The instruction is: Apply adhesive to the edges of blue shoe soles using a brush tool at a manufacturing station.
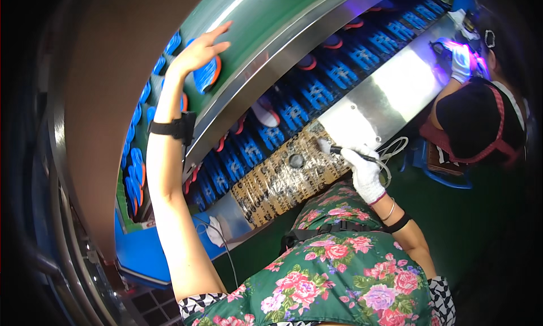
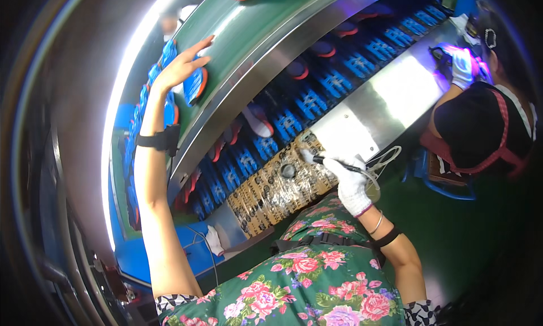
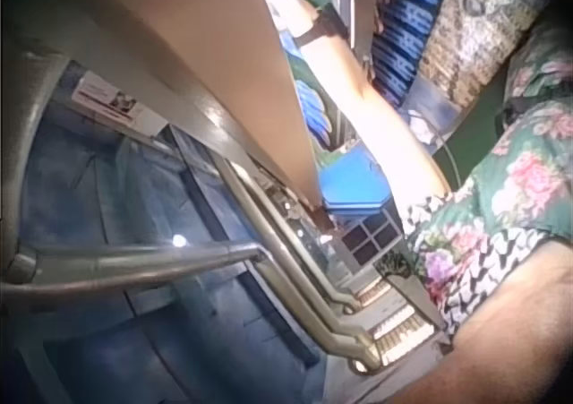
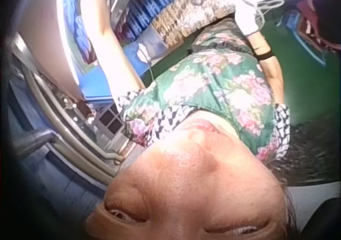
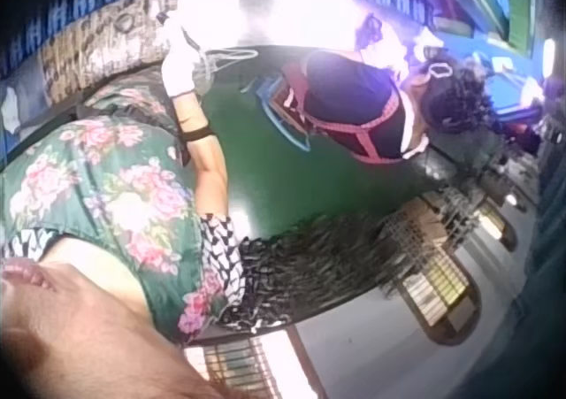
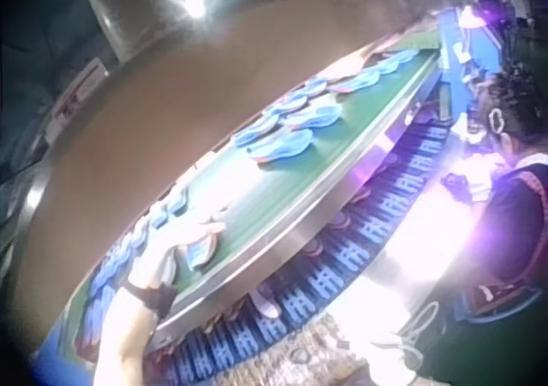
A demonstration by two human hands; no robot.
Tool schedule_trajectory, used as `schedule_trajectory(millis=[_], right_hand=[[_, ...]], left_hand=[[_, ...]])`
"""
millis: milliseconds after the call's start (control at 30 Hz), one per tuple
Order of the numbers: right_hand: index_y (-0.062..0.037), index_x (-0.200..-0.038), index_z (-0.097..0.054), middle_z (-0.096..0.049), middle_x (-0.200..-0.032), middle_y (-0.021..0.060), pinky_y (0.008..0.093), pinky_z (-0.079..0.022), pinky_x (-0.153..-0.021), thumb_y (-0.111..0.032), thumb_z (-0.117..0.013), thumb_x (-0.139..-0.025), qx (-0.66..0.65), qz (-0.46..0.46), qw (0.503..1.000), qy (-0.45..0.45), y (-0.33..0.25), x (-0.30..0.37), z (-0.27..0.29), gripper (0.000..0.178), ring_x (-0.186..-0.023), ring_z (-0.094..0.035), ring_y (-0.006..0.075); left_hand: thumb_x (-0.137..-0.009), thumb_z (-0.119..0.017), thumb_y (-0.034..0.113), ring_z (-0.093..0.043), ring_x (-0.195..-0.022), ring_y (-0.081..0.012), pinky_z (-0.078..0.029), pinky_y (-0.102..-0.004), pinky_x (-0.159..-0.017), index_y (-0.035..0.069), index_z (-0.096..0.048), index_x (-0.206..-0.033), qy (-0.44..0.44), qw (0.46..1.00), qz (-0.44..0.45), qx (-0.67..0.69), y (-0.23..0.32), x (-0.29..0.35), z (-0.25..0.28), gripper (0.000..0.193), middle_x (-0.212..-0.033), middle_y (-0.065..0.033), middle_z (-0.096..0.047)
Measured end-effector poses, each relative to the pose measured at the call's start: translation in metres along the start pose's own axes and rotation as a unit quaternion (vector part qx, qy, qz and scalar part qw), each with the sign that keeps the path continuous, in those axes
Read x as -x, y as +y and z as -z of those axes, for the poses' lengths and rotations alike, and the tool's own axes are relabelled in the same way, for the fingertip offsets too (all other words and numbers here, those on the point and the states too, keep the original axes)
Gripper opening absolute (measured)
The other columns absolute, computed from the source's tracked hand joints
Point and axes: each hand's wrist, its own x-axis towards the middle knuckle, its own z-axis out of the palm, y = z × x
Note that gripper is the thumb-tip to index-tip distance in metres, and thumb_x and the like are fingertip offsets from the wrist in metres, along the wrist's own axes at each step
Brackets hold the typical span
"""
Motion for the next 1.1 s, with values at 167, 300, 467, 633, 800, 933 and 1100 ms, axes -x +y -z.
schedule_trajectory(millis=[167, 300, 467, 633, 800, 933, 1100], right_hand=[[-0.0011, -0.097, -0.077, -0.074, -0.089, 0.003, 0.0265, -0.052, -0.081, -0.002, -0.075, -0.085, 0.07, 0.02, 0.997, -0.003, -0.014, 0.004, -0.015, 0.013, -0.084, -0.068, 0.0126], [-0.0015, -0.1, -0.076, -0.073, -0.095, 0.0036, 0.0266, -0.052, -0.082, -0.005, -0.073, -0.088, 0.121, 0.059, 0.991, 0.023, -0.03, 0.011, 0.003, 0.013, -0.086, -0.067, 0.0116], [-0.0011, -0.1, -0.078, -0.076, -0.094, 0.0034, 0.0247, -0.053, -0.081, -0.005, -0.077, -0.085, 0.087, 0.044, 0.993, 0.061, -0.039, 0.019, -0.004, 0.015, -0.087, -0.068, 0.0087], [0.0006, -0.103, -0.077, -0.076, -0.101, 0.0073, 0.0239, -0.054, -0.083, -0.004, -0.075, -0.087, 0.048, 0.064, 0.994, 0.078, -0.044, 0.024, 0.006, 0.016, -0.091, -0.07, 0.0108], [0.0026, -0.106, -0.073, -0.075, -0.102, 0.0089, 0.0236, -0.056, -0.083, -0.005, -0.074, -0.09, -0.039, 0.018, 0.999, -0.009, -0.04, 0.012, -0.014, 0.017, -0.091, -0.071, 0.0132], [0.0002, -0.109, -0.073, -0.075, -0.101, 0.0063, 0.0224, -0.055, -0.081, -0.006, -0.075, -0.09, -0.019, -0.015, 1.0, -0.017, -0.04, 0.004, -0.007, 0.021, -0.09, -0.07, 0.0112], [-0.0027, -0.108, -0.076, -0.076, -0.099, 0.0046, 0.0225, -0.054, -0.079, -0.008, -0.076, -0.089, 0.039, 0.05, 0.997, -0.05, -0.02, -0.004, -0.005, 0.02, -0.088, -0.069, 0.0093]], left_hand=[[-0.094, -0.042, 0.073, -0.022, -0.151, -0.0417, -0.02, -0.0495, -0.122, 0.015, -0.027, -0.159, -0.055, 0.983, 0.147, -0.097, -0.003, -0.11, -0.033, 0.089, -0.164, -0.0191, -0.024], [-0.089, -0.025, 0.085, -0.007, -0.154, -0.0431, -0.01, -0.058, -0.123, 0.03, -0.017, -0.162, -0.093, 0.986, 0.103, -0.092, 0.003, -0.202, -0.051, 0.091, -0.168, -0.0175, -0.006], [-0.088, -0.045, 0.079, -0.045, -0.136, -0.0498, -0.028, -0.0546, -0.117, 0.007, 0.004, -0.161, 0.209, 0.957, 0.197, 0.045, -0.022, -0.269, -0.06, 0.114, -0.144, -0.0367, -0.047], [-0.082, -0.069, 0.062, -0.055, -0.125, -0.0494, -0.044, -0.0542, -0.104, 0.003, -0.037, -0.149, 0.243, 0.945, 0.217, -0.042, -0.007, -0.297, -0.078, 0.094, -0.136, -0.0307, -0.057], [-0.069, -0.088, 0.044, -0.067, -0.087, -0.0337, -0.052, -0.0444, -0.077, 0.006, -0.06, -0.099, 0.389, 0.917, 0.089, 0.027, -0.087, -0.238, -0.036, 0.056, -0.091, -0.0177, -0.067], [-0.085, -0.081, 0.036, -0.066, -0.096, -0.0327, -0.061, -0.0404, -0.08, 0.012, -0.06, -0.112, 0.226, 0.857, 0.142, 0.441, -0.02, -0.192, -0.029, 0.042, -0.103, -0.0096, -0.063], [-0.093, -0.074, 0.031, -0.06, -0.114, -0.0362, -0.057, -0.0432, -0.094, 0.0, -0.053, -0.131, 0.288, 0.529, 0.031, 0.798, -0.039, -0.11, -0.059, 0.053, -0.126, -0.0182, -0.06]])
